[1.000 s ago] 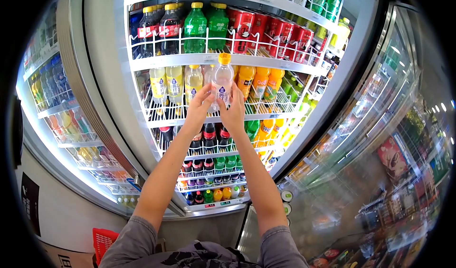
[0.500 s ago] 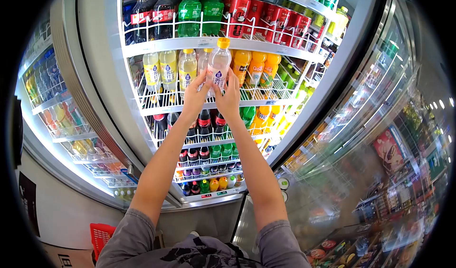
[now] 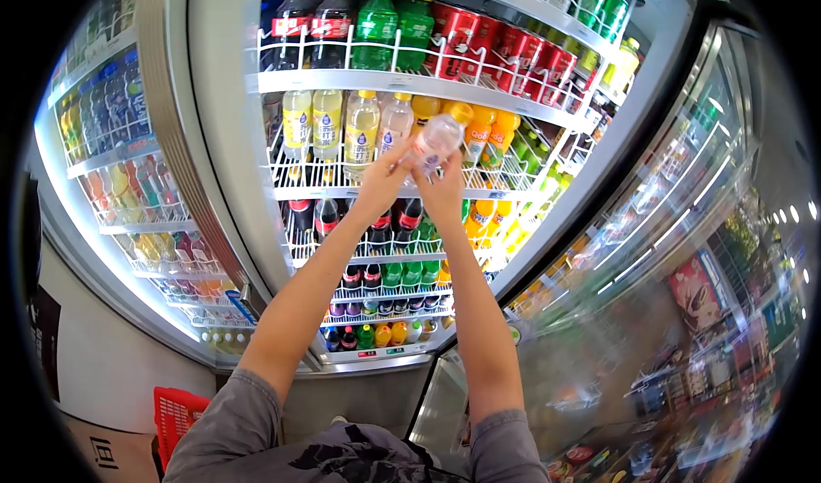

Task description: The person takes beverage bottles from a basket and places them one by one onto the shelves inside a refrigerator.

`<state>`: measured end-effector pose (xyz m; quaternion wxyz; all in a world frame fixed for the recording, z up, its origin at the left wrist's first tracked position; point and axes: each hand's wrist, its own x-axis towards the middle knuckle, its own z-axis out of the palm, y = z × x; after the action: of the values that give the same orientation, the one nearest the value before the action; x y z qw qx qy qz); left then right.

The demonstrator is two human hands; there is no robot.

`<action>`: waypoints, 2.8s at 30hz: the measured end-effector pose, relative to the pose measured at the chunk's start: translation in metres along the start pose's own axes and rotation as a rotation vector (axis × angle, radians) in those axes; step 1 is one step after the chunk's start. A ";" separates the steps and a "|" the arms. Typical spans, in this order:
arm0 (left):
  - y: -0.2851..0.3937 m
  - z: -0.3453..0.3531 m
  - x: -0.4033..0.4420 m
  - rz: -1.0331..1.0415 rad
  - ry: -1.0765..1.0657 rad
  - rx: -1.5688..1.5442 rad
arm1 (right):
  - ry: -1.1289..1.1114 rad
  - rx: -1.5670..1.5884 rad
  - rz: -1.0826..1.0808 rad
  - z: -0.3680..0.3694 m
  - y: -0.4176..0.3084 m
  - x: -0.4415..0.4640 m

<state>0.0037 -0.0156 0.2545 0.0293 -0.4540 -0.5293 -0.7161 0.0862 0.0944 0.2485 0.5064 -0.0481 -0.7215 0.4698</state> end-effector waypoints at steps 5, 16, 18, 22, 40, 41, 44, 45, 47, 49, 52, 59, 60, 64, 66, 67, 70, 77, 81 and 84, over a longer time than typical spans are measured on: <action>0.008 -0.010 0.003 -0.070 -0.066 0.045 | 0.150 -0.243 -0.055 -0.003 -0.007 -0.004; -0.035 -0.051 0.061 0.009 0.403 0.674 | 0.133 -0.279 -0.037 0.005 -0.032 -0.014; -0.036 -0.059 0.064 -0.104 0.290 0.628 | 0.089 -0.106 0.059 0.010 -0.038 -0.016; -0.031 -0.066 0.064 -0.171 0.159 0.612 | 0.058 -0.093 0.081 0.014 -0.052 -0.019; 0.052 -0.081 0.007 0.177 0.453 0.221 | 0.151 0.058 0.037 0.032 -0.030 -0.023; 0.052 -0.083 0.008 0.170 0.459 0.207 | 0.151 0.059 0.038 0.034 -0.030 -0.023; 0.043 -0.090 0.011 0.154 0.484 0.208 | 0.118 0.163 0.006 0.041 -0.032 -0.021; 0.040 -0.091 0.014 0.165 0.499 0.223 | 0.112 0.165 0.002 0.043 -0.036 -0.021; 0.034 -0.095 0.018 0.160 0.506 0.248 | 0.080 0.089 0.013 0.044 -0.044 -0.019; 0.034 -0.095 0.024 0.160 0.511 0.258 | 0.081 0.121 -0.009 0.053 -0.032 -0.013; 0.036 -0.094 0.026 0.091 0.480 0.286 | 0.091 0.223 -0.037 0.070 -0.034 -0.006; -0.017 -0.102 0.031 -0.033 0.463 0.421 | -0.004 -0.086 -0.115 0.091 -0.020 0.017; -0.021 -0.102 0.033 -0.033 0.469 0.420 | -0.009 -0.086 -0.118 0.095 -0.018 0.020; -0.032 -0.105 0.040 -0.033 0.442 0.408 | 0.058 -0.266 -0.091 0.111 -0.008 0.025; -0.036 -0.107 0.047 -0.101 0.470 0.700 | 0.053 -0.279 -0.051 0.114 -0.008 0.027; -0.042 -0.110 0.051 -0.087 0.439 0.693 | 0.046 -0.295 -0.061 0.115 -0.011 0.026; -0.046 -0.112 0.056 -0.117 0.430 0.779 | 0.074 -0.466 -0.162 0.120 -0.018 0.023; -0.046 -0.113 0.057 -0.206 0.386 0.823 | -0.102 -0.577 0.127 0.132 -0.036 0.039; -0.050 -0.118 0.052 -0.226 0.317 0.856 | -0.071 -0.640 -0.009 0.137 -0.025 0.035; -0.045 -0.117 0.035 -0.129 0.348 0.873 | -0.065 -0.592 -0.120 0.130 -0.030 0.029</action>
<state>-0.1125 -0.0721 0.2418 0.2613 -0.2387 -0.7952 -0.4923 -0.0167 0.0118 0.2840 0.4737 -0.1359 -0.8445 0.2095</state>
